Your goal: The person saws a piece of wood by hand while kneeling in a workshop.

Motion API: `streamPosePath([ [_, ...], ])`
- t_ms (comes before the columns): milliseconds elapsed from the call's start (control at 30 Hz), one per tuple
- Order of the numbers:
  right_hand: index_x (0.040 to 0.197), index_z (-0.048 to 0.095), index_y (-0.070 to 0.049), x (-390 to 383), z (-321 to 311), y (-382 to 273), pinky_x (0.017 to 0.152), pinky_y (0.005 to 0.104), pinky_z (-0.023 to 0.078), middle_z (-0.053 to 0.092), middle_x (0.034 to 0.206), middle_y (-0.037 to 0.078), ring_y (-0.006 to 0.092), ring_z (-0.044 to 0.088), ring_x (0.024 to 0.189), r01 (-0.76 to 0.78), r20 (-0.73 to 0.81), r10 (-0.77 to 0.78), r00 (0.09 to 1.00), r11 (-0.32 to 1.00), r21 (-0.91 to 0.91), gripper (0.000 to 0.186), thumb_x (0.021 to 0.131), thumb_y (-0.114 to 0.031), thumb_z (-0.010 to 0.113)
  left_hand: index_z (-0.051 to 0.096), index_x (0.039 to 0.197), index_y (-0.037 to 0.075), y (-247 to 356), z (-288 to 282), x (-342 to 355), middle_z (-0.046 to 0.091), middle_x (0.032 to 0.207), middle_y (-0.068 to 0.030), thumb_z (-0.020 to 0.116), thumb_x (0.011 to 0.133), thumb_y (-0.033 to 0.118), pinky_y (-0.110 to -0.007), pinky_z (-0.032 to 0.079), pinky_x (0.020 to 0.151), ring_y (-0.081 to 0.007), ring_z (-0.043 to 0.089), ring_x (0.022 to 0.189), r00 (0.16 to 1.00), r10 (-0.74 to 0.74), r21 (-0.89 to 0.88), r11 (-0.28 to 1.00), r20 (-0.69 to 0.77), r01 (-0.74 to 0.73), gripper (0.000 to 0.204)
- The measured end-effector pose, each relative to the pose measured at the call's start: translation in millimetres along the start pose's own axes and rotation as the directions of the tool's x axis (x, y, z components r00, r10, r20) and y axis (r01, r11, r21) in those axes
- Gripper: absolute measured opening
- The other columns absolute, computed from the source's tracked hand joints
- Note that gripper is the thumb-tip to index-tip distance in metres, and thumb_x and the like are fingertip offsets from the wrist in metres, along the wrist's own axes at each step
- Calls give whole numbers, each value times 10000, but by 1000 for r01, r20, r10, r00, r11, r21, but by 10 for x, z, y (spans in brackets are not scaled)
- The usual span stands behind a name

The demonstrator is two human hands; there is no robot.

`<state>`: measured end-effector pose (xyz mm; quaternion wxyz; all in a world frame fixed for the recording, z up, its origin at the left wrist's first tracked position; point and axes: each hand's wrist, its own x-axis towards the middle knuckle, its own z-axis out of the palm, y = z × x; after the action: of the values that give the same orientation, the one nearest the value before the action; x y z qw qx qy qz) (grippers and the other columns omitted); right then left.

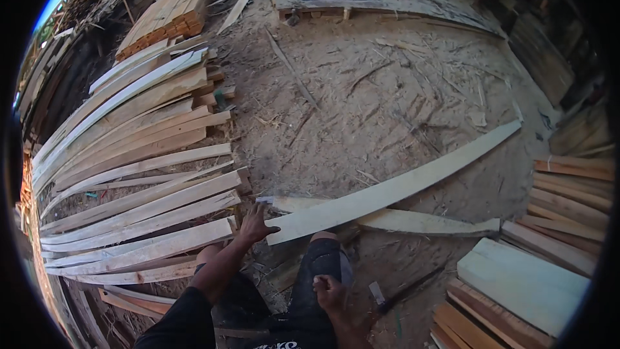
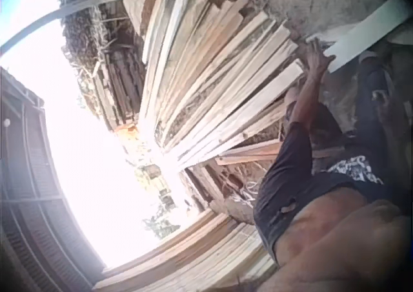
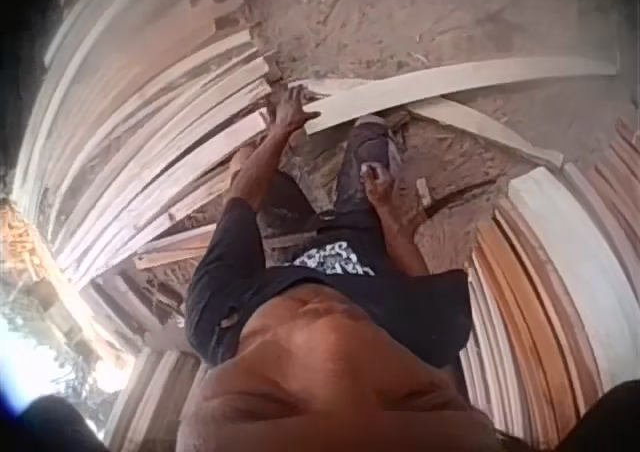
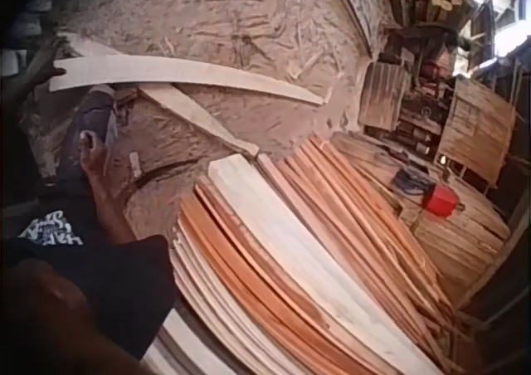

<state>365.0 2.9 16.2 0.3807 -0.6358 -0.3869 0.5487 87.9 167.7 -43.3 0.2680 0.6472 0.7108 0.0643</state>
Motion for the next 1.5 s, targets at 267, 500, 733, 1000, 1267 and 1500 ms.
streamPosePath([
  [267, 892, 690, -10, 72, -10, -52, 616, 281, 531, 702, 736, 100, 116, 676, 674, 92, -146, -114, 983, 985, -149, 251, 851, -255, 724, 73, 1541, 183, 342, 685, 230, 271, 1489, -186, 854, 558, 508, -684, 265, 1060, -421, 359, 1336, 891, 164, 384, 858, 424, -341, 1297],
  [500, 1012, 662, -22, 441, -203, -271, 545, 303, 535, 650, 760, 65, 157, 619, 572, -289, -64, 326, 943, 901, 324, 283, 893, -277, 690, 214, 1506, 94, 549, -199, 5, 450, 1323, -220, 807, 542, 443, -518, 356, 1028, -385, 447, 1239, 896, 287, 310, 866, 338, -394, 1185],
  [733, 1420, 350, -58, 1709, -1008, -435, 828, 420, 540, 602, 1146, 145, 272, 602, 1055, 38, -294, 287, 912, 654, 756, 783, 881, -566, 606, 361, 1420, 20, 417, -1989, -1258, 509, 1267, -206, 784, 563, 450, -435, 390, 989, -357, 512, 1158, 896, 361, 241, 874, 258, -421, 1049],
  [1000, 1320, 511, -122, 1161, 361, -685, 830, 390, 537, 596, 1256, 59, 244, 600, 1094, -155, -10, 273, 962, 575, 803, 538, 912, -456, 619, 390, 1411, 174, -1110, -3189, -3211, 421, 1454, -73, 850, 514, 136, -611, 137, 1165, -310, 289, 1423, 964, -262, 520, 817, -53, 250, 1009],
  [1267, 1274, 498, -110, -320, 2033, -158, 797, 464, 551, 589, 1200, 100, 288, 595, 1067, -660, 496, 435, 751, 519, 544, 467, 890, -294, 692, 264, 1474, 72, -2066, -1996, -4497, 315, 1470, -262, 752, 710, 177, -525, 299, 1106, -431, 318, 1363, 345, -719, -281, 597, -603, 752, 913],
  [1500, 1116, 607, -70, -410, 1889, -241, 788, 480, 551, 661, 1046, 162, 323, 644, 1017, -474, 606, 684, 407, 725, -500, 426, 906, -441, 622, 374, 1377, 6, -2278, -262, -4665, 518, 1242, -257, 741, 783, 294, -470, 520, 852, -385, 589, 1081, 108, -933, -890, 359, -343, 281, 756],
])
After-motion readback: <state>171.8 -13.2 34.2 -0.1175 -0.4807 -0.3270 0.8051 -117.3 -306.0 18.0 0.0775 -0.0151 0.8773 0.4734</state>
